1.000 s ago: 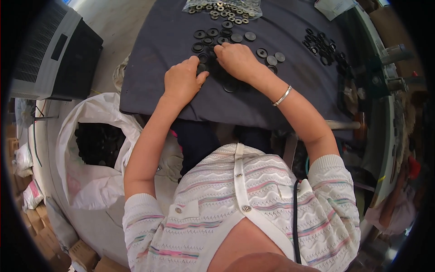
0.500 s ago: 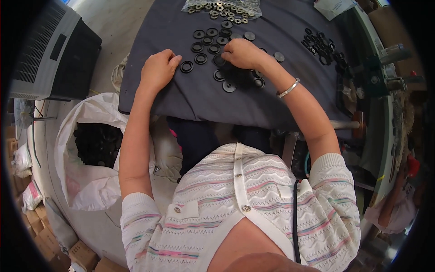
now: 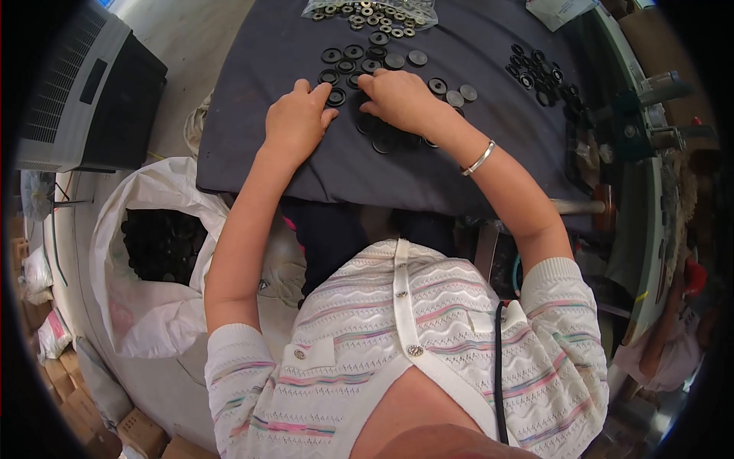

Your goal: The person assembles circular components by inserting metal rings into plastic bases and securing them with a mallet.

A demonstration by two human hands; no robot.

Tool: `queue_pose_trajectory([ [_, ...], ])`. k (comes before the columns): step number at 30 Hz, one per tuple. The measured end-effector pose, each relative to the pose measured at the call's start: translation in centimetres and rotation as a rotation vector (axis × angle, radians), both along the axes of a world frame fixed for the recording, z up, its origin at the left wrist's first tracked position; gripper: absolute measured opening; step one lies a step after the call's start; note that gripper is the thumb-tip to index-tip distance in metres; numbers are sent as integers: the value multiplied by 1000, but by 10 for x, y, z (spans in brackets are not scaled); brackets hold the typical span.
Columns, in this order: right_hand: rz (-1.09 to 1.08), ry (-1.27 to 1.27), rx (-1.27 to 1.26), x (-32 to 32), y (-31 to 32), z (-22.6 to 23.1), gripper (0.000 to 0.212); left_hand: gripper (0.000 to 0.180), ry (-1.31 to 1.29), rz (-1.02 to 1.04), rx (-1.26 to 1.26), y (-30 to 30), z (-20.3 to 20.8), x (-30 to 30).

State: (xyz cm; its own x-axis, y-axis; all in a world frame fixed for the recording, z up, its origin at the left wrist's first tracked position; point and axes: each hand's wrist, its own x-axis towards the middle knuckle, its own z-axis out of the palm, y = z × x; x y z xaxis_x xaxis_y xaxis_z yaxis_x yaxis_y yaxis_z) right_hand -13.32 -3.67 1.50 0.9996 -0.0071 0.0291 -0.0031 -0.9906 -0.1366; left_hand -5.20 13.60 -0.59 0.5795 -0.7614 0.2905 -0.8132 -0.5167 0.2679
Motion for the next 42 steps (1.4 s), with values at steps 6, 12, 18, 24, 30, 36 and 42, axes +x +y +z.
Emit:
queue_pose_trajectory([
  [6,44,-31,15,4,-2,-3,27,30,21,28,-5,2,-6,3],
  [12,-8,-159,284,-5,-14,0,33,29,43,0,-160,0,-2,4],
  [18,-280,-68,1748,-28,-34,18,24,33,27,-43,-15,-16,-3,2],
  [24,-323,-67,1631,-16,-27,24,22,27,17,2,51,-19,-3,-1],
  [30,71,-184,156,39,8,12,26,24,15,-20,-102,-2,-14,8],
  [36,151,39,-122,54,15,-3,25,21,1282,204,-716,21,-2,17],
  [42,171,-137,58,46,23,-7,18,21,2040,-292,-1440,33,-15,27],
])
